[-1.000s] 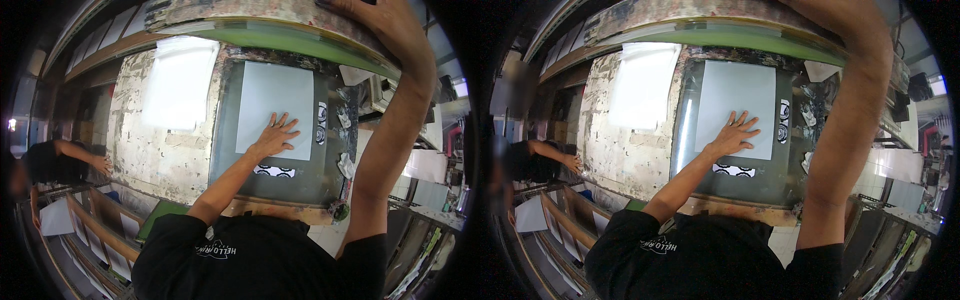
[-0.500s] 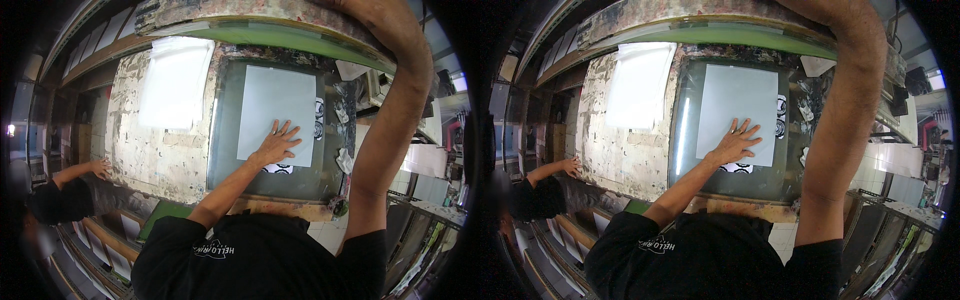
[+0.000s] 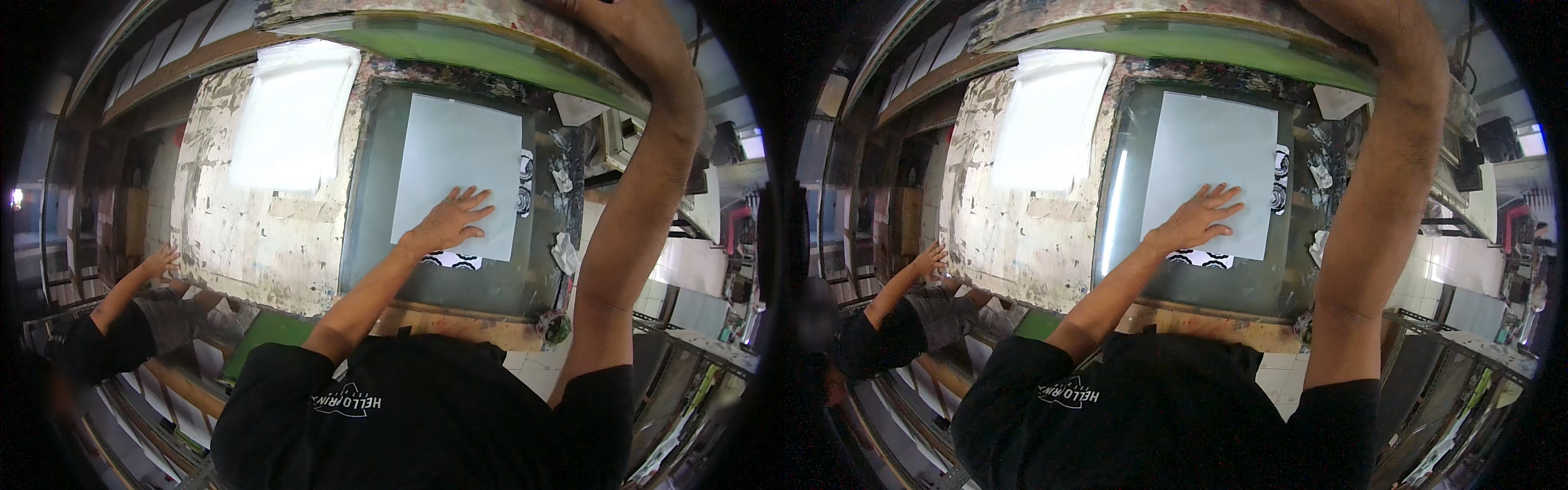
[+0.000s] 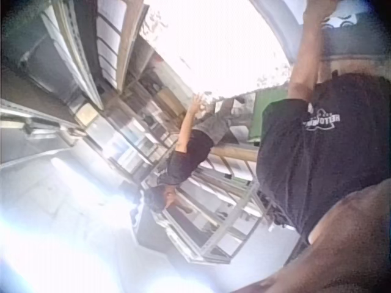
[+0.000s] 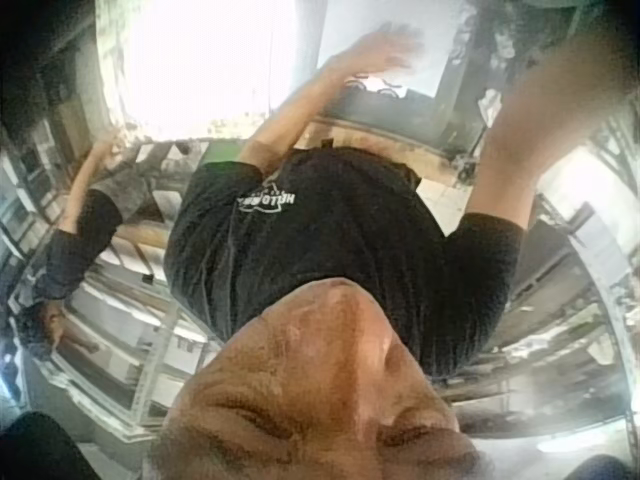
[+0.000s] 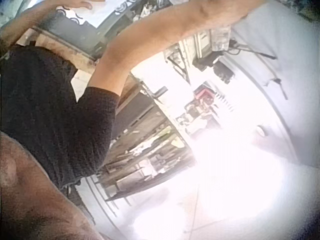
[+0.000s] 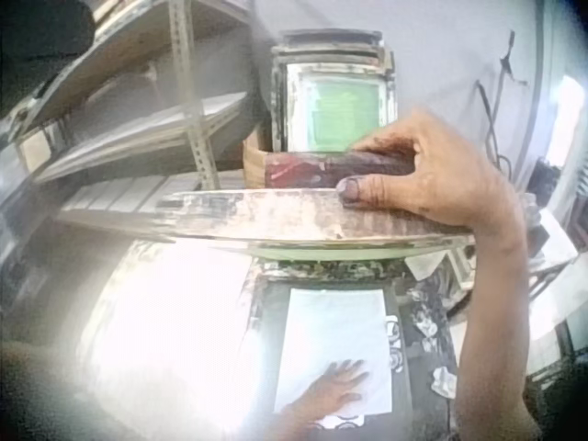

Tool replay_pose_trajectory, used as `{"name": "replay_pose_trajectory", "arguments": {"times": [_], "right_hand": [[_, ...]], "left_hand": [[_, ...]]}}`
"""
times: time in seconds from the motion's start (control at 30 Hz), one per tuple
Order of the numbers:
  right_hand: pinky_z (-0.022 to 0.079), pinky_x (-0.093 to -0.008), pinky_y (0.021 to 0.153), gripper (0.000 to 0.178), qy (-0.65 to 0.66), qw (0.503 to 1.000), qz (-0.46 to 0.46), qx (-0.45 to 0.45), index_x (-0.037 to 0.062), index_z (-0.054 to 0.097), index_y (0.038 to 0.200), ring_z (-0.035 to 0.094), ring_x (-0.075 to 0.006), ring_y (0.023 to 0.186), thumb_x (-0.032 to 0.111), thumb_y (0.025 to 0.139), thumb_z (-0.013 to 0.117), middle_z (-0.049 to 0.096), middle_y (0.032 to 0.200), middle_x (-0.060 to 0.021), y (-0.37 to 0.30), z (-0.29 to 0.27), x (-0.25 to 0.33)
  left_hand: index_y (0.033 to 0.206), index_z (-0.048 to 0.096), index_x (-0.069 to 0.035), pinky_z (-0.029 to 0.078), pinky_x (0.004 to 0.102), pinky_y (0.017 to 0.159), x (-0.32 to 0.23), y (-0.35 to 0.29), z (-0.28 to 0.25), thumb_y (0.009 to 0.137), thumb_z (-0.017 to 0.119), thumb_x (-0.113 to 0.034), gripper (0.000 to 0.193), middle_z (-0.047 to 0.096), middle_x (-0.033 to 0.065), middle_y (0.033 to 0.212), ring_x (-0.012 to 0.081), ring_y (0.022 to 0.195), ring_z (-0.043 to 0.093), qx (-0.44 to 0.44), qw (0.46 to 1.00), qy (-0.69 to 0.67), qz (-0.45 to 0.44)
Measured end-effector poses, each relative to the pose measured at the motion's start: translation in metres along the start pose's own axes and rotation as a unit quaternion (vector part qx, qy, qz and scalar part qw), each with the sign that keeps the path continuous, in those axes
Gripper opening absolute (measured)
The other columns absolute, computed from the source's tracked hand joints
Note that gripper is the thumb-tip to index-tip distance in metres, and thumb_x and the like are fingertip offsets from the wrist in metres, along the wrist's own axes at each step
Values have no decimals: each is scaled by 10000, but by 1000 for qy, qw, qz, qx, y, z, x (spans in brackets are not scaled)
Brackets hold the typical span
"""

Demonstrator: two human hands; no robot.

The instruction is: The person performs screen printing on white paper sheets. They place a sheet on the press, pull a squeegee across the screen to apply green ink, lift the screen, and remove the printed sheet. A coworker assists by stacking the finished prints.

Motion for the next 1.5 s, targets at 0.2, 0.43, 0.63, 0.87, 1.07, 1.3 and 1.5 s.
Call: {"name": "replay_pose_trajectory", "arguments": {"times": [0.2,0.43,0.63,0.87,1.07,1.3,1.5], "right_hand": [[541,-349,914,493,33,993,70,85,72,688,1299,707,-217,998,346,893,750,738,1122,-129,-37,12,-33],[532,-389,709,514,16,997,45,53,140,725,1250,657,-269,739,147,740,792,674,841,-103,-167,77,49],[515,-376,700,538,180,954,179,161,152,710,1276,643,-284,735,123,745,793,669,845,-107,-233,168,40],[338,-487,932,813,24,955,155,252,201,589,1408,564,-272,1019,150,633,832,581,982,-76,-300,262,23],[323,-494,959,816,5,968,158,193,165,617,1360,552,-266,1089,131,579,852,591,1054,-51,-255,301,-47],[316,-505,952,813,-51,987,118,99,197,637,1361,554,-276,1101,149,574,837,621,1084,-49,-156,336,-164],[315,-494,951,814,-72,991,92,70,201,624,1381,540,-259,1158,112,586,769,622,1159,-52,-99,353,-224]], "left_hand": [[1595,307,-98,332,466,1188,-29,-33,-105,851,806,-373,937,469,143,1527,324,1393,483,-379,871,-311,-39],[1576,246,64,455,409,1085,-69,-137,-155,588,1007,-383,1325,591,174,1357,265,1233,589,-548,726,-405,-90],[1440,507,82,441,403,1080,-12,-223,-60,563,995,-305,1076,595,178,1358,283,1242,570,-425,833,-269,-230],[1315,637,14,408,485,1089,-4,-233,-44,504,963,-277,921,444,259,1499,421,1315,463,-348,893,46,-281],[1310,643,6,407,501,1067,-8,-230,-48,507,954,-210,888,392,274,1547,435,1315,440,-343,887,14,-308],[1349,632,-19,417,495,1049,-6,-241,-41,503,947,-194,919,363,272,1571,417,1268,461,-335,890,2,-311],[1400,603,-59,416,495,1062,-3,-241,-41,538,929,-218,935,368,281,1564,424,1284,463,-341,893,-4,-294]]}}
Point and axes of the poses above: each hand's wrist, its own y-axis towards the middle knuckle, its own z-axis out of the palm, x = y × z, the point moved 3 cm from there along y, towards the middle knuckle
